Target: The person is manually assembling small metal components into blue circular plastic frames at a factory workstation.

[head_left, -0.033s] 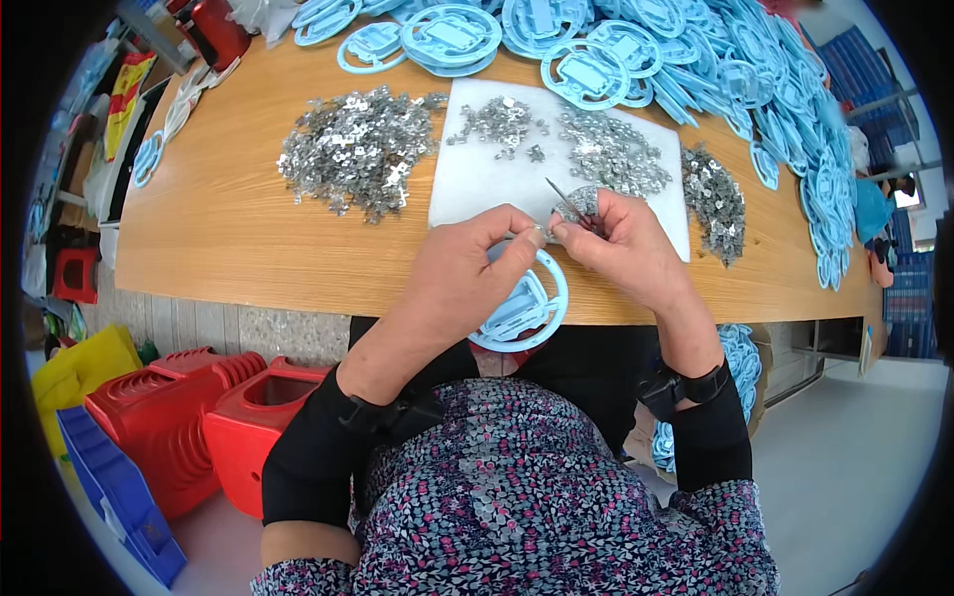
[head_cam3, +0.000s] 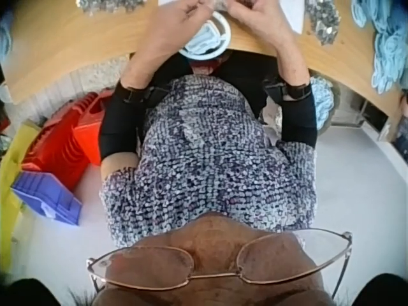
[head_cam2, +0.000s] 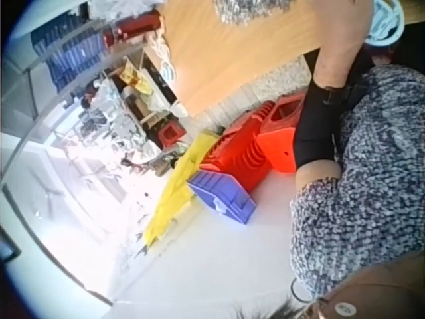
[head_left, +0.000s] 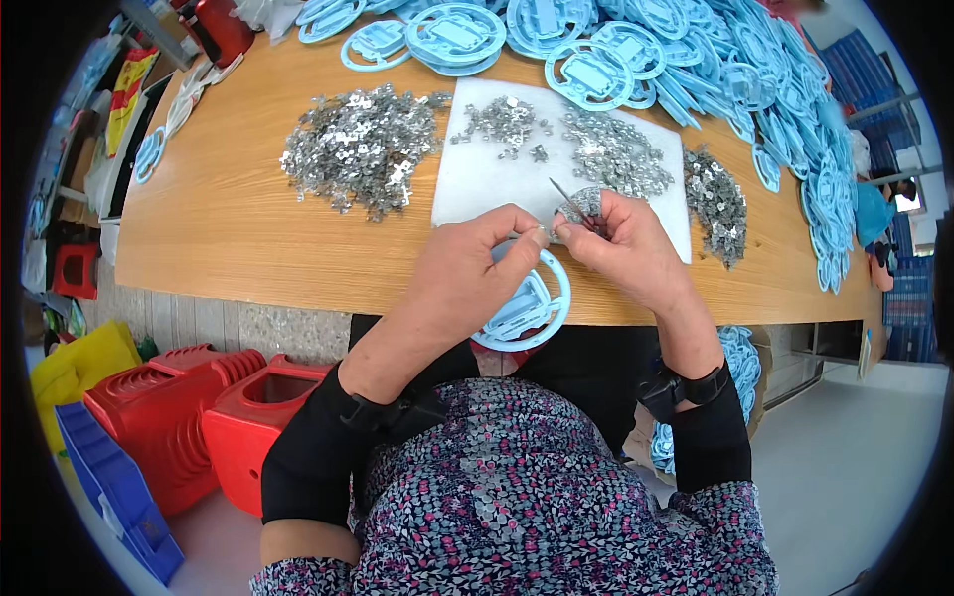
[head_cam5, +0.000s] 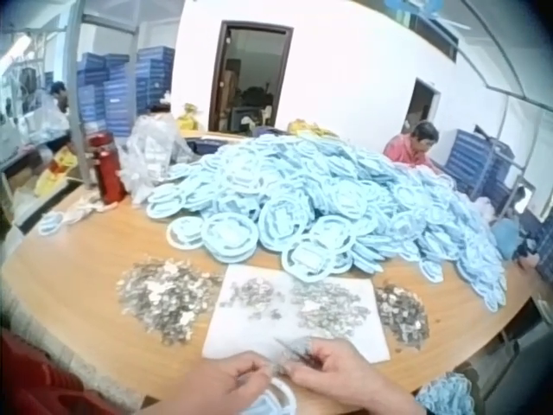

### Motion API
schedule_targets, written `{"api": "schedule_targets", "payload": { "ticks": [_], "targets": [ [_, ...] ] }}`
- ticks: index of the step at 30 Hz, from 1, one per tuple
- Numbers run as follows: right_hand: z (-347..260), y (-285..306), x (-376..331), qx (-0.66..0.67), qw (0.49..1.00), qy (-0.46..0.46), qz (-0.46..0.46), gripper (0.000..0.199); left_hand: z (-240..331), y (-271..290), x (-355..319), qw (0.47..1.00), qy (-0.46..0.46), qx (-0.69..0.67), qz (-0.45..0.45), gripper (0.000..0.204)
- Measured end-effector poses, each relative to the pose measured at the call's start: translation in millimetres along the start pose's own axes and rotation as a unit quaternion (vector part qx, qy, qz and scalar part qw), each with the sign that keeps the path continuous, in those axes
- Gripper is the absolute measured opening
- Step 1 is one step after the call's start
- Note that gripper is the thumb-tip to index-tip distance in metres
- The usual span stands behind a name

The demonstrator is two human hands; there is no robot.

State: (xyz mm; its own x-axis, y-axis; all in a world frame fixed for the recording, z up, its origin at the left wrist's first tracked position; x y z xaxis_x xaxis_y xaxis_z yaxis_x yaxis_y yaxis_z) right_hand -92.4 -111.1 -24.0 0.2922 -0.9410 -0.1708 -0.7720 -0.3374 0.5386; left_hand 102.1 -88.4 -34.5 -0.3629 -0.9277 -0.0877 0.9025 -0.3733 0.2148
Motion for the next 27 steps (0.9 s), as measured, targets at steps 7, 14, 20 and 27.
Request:
{"api": "schedule_targets", "payload": {
  "ticks": [7,14,20,27],
  "targets": [
    [0.4,-2.4,-7.9,0.122,0.989,-0.024,0.076,0.030,-6.8,4.4,1.4,0.994,0.023,-0.104,0.026,0.023],
    [-26.0,-9.5,9.1,-0.126,0.985,0.020,0.115,0.029,-9.8,13.9,-9.7,0.997,0.033,-0.069,0.016,0.023],
    [-15.7,18.4,6.6,-0.161,0.972,0.029,0.168,0.024,-17.7,18.9,-12.9,0.989,0.070,-0.131,0.025,0.021],
    [52.7,76.2,-62.3,-0.100,0.955,-0.006,0.280,0.024,-0.9,9.6,-10.8,0.979,0.051,-0.199,0.004,0.028]
  ]
}}
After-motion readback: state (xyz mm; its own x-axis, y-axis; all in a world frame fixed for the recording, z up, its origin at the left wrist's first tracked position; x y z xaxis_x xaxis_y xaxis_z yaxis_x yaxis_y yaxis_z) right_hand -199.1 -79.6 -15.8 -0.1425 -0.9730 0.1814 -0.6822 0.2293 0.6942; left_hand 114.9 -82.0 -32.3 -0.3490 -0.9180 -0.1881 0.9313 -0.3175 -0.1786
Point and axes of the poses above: each hand's wrist, its own x-axis towards the middle knuckle, its own y-axis out of the back of the hand, z = x × y, the point moved 4 cm from there along x, towards the middle knuckle, and after that the axes turned 2 degrees about -z, right-handed, at the moved point
